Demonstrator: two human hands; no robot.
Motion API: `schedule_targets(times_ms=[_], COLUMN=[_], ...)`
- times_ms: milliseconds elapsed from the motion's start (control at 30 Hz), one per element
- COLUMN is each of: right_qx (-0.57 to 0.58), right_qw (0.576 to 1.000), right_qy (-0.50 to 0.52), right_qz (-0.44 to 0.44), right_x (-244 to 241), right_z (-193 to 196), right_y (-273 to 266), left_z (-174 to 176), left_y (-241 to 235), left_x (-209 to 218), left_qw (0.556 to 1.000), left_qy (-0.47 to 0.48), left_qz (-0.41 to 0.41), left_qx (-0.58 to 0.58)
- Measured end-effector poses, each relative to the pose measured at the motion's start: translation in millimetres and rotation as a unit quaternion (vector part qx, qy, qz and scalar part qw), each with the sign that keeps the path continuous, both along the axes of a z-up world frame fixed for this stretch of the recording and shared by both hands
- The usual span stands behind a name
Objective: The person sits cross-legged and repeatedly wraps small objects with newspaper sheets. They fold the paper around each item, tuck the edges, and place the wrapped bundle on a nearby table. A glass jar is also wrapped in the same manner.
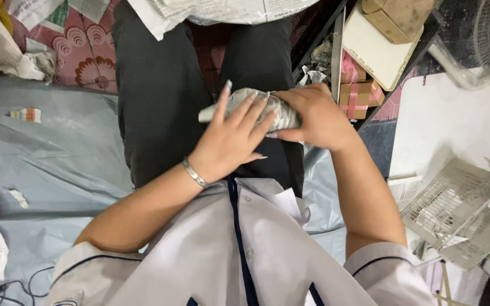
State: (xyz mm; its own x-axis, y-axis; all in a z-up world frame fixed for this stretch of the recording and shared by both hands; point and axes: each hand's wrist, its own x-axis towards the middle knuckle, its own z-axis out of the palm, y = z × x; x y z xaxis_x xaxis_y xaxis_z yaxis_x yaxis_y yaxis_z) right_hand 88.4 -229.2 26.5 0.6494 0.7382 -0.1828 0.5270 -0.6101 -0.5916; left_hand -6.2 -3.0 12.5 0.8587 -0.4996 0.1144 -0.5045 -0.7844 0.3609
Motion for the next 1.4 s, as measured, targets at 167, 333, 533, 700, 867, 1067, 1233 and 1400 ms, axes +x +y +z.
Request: schedule_targets(times_ms=[167,333,533,700,867,1067,1233,1400], right_qx=[-0.047,-0.022,0.204,0.454,0.301,0.282,0.177,0.087], right_qw=[0.989,0.915,0.906,0.831,0.891,0.919,0.958,0.978], right_qy=[0.132,0.366,0.349,0.272,-0.336,-0.273,-0.192,-0.157], right_qz=[-0.054,-0.168,-0.124,-0.172,-0.042,0.050,0.119,0.109], right_x=[10,10,0,-51,-70,-56,-46,-54], right_z=[-7,-15,4,36,59,76,92,110], right_y=[-1,0,-8,-3,12,27,35,51], left_z=[-12,-23,-31,-38,-27,18,36,34], left_y=[-6,-9,13,19,15,19,14,17], left_x=[5,12,10,-1,-9,-13,-11,-8], left_qw=[0.998,0.994,0.965,0.810,0.659,0.886,0.900,0.902], left_qy=[-0.058,-0.107,0.031,0.177,0.287,0.106,0.097,0.112], left_qz=[0.013,0.030,0.070,0.199,0.172,0.078,0.096,0.090], left_qx=[0.005,-0.013,-0.250,-0.522,-0.674,-0.445,-0.415,-0.407])
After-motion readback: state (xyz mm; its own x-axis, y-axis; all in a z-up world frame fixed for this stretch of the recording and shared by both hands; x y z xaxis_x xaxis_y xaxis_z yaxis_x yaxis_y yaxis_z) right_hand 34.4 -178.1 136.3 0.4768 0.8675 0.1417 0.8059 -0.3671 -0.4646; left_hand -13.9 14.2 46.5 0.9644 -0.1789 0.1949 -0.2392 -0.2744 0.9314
